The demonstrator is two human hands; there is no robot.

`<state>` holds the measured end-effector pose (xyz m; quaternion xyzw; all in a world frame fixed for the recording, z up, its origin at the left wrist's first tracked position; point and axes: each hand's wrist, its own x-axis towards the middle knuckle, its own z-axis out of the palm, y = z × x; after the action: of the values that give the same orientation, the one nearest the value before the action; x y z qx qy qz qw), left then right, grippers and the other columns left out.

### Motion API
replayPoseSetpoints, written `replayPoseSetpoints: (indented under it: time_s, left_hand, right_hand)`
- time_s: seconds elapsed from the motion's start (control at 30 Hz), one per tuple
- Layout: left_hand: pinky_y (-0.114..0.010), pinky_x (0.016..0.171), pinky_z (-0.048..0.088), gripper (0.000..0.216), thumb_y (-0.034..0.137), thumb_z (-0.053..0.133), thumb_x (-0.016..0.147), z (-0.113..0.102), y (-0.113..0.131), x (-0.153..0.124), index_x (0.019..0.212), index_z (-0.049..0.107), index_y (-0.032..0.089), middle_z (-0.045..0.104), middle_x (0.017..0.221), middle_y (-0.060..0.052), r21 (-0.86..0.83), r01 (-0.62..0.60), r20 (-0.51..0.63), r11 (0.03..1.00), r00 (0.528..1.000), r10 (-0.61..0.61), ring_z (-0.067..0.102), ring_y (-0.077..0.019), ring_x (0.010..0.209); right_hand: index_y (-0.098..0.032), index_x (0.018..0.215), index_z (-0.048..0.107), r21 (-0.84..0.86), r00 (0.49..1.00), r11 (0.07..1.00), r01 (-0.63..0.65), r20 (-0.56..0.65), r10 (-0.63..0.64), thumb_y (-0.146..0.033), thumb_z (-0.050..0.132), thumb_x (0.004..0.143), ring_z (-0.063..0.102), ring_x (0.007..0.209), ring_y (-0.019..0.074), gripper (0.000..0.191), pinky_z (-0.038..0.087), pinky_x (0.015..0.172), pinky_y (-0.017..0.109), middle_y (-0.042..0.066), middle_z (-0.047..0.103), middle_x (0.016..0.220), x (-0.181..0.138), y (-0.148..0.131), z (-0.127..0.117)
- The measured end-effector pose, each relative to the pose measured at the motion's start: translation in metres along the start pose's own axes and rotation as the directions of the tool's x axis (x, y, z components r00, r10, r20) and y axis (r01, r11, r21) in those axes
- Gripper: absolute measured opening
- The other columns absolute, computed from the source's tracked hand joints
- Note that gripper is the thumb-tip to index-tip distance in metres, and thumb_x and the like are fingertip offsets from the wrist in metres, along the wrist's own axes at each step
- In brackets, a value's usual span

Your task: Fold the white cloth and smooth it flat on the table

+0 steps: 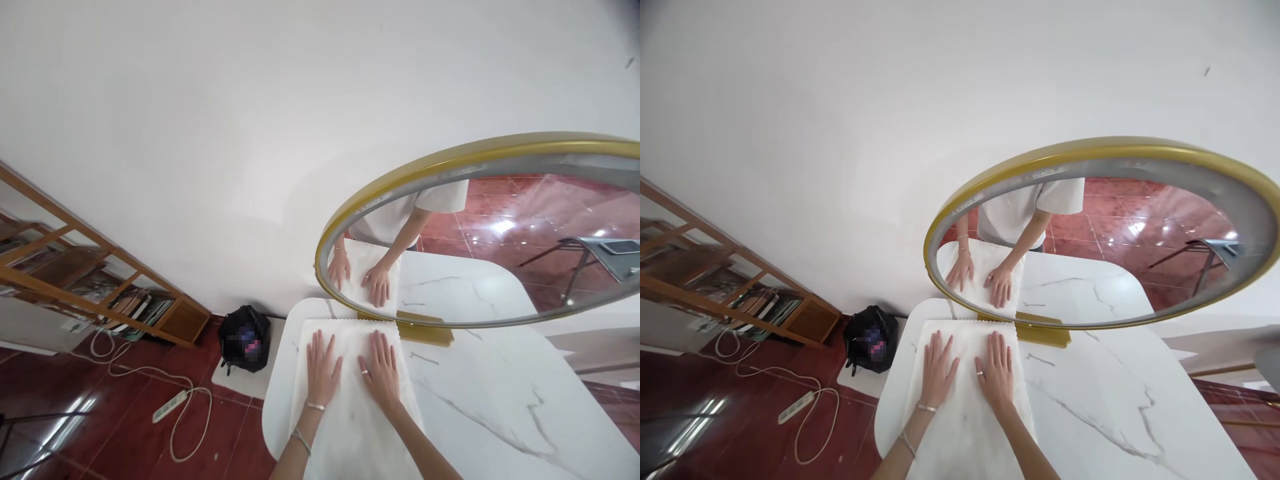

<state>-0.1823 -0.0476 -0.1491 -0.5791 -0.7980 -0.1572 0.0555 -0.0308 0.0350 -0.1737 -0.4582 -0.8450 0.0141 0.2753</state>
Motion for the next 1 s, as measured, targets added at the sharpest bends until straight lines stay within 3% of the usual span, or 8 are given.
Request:
replayPoseSetpoints:
  time_s: [0.2, 0.3, 0.47, 0.6, 0.73, 0.83, 0.93, 1.0]
  left_hand:
    - [-0.048, 0.112, 0.022, 0.055, 0.040, 0.045, 0.090, 0.010, -0.042, 0.031, 0.143, 0.033, 0.029, 0.021, 0.155, -0.008, 0.066, -0.002, -0.014, 0.998, 1.000, 0.003, 0.020, -0.0275, 0.142]
    - [-0.048, 0.113, 0.020, 0.055, 0.040, 0.046, 0.090, 0.013, -0.056, 0.051, 0.143, 0.034, 0.030, 0.021, 0.155, -0.006, 0.067, 0.000, -0.006, 0.998, 1.000, 0.001, 0.020, -0.0284, 0.142]
    - [-0.050, 0.113, 0.018, 0.055, 0.040, 0.049, 0.088, 0.021, -0.065, 0.102, 0.140, 0.039, 0.029, 0.024, 0.154, -0.006, 0.043, -0.007, 0.009, 0.999, 1.000, 0.006, 0.020, -0.0301, 0.141]
    - [-0.050, 0.112, 0.019, 0.053, 0.041, 0.049, 0.087, 0.024, -0.069, 0.125, 0.138, 0.043, 0.028, 0.032, 0.151, -0.008, 0.026, 0.001, 0.046, 1.000, 0.999, -0.002, 0.025, -0.0299, 0.140]
    - [-0.049, 0.112, 0.022, 0.052, 0.042, 0.047, 0.089, 0.020, -0.078, 0.115, 0.139, 0.041, 0.028, 0.032, 0.151, -0.007, 0.033, 0.060, 0.046, 0.998, 0.997, -0.062, 0.026, -0.0295, 0.139]
    - [-0.049, 0.110, 0.025, 0.052, 0.041, 0.044, 0.091, 0.012, -0.087, 0.090, 0.141, 0.039, 0.028, 0.029, 0.152, -0.007, 0.060, 0.134, 0.033, 0.989, 0.990, -0.136, 0.025, -0.0295, 0.140]
    - [-0.046, 0.108, 0.031, 0.051, 0.041, 0.042, 0.092, 0.000, -0.092, 0.055, 0.141, 0.038, 0.028, 0.028, 0.153, -0.008, 0.075, 0.201, 0.029, 0.977, 0.979, -0.203, 0.028, -0.0296, 0.139]
    - [-0.045, 0.106, 0.034, 0.051, 0.041, 0.041, 0.093, -0.010, -0.091, 0.025, 0.142, 0.038, 0.027, 0.028, 0.153, -0.008, 0.078, 0.241, 0.005, 0.967, 0.970, -0.242, 0.030, -0.0292, 0.138]
  right_hand:
    - [-0.012, 0.150, 0.001, 0.001, 0.997, 0.998, 0.067, 0.029, -0.067, -0.040, 0.035, 0.094, 0.017, 0.141, 0.0290, 0.071, 0.024, 0.110, 0.047, 0.015, 0.014, 0.155, 0.026, -0.015, 0.022]
    - [-0.007, 0.149, 0.001, -0.015, 0.996, 0.997, 0.080, 0.038, -0.079, -0.037, 0.034, 0.094, 0.024, 0.138, 0.0308, 0.071, 0.022, 0.110, 0.048, 0.019, 0.023, 0.151, 0.050, -0.023, 0.039]
    - [-0.001, 0.144, 0.025, -0.064, 0.983, 0.998, 0.005, 0.183, 0.007, -0.032, 0.028, 0.093, 0.044, 0.124, 0.0348, 0.059, 0.023, 0.106, 0.052, 0.023, 0.051, 0.132, 0.090, -0.025, 0.067]
    - [-0.004, 0.139, 0.039, -0.052, 0.969, 0.998, 0.036, 0.248, -0.022, -0.030, 0.025, 0.094, 0.051, 0.114, 0.0361, 0.054, 0.027, 0.101, 0.054, 0.023, 0.060, 0.120, 0.118, -0.024, 0.080]
    - [-0.020, 0.139, 0.041, 0.032, 0.926, 0.981, 0.192, 0.324, -0.192, -0.022, 0.031, 0.091, 0.046, 0.123, 0.0271, 0.050, 0.031, 0.101, 0.044, 0.009, 0.049, 0.138, 0.132, -0.037, 0.083]
    - [-0.031, 0.140, 0.038, 0.095, 0.890, 0.952, 0.292, 0.336, -0.307, -0.028, 0.035, 0.091, 0.030, 0.136, 0.0251, 0.049, 0.023, 0.107, 0.047, 0.000, 0.032, 0.150, 0.123, -0.059, 0.077]
    - [-0.024, 0.142, 0.036, 0.141, 0.878, 0.917, 0.373, 0.267, -0.398, -0.037, 0.037, 0.093, 0.020, 0.140, 0.0276, 0.051, 0.012, 0.110, 0.055, 0.006, 0.029, 0.151, 0.097, -0.081, 0.065]
    - [-0.020, 0.138, 0.042, 0.178, 0.872, 0.897, 0.404, 0.222, -0.437, -0.038, 0.037, 0.094, 0.026, 0.137, 0.0276, 0.048, 0.014, 0.111, 0.054, 0.009, 0.038, 0.146, 0.072, -0.092, 0.053]
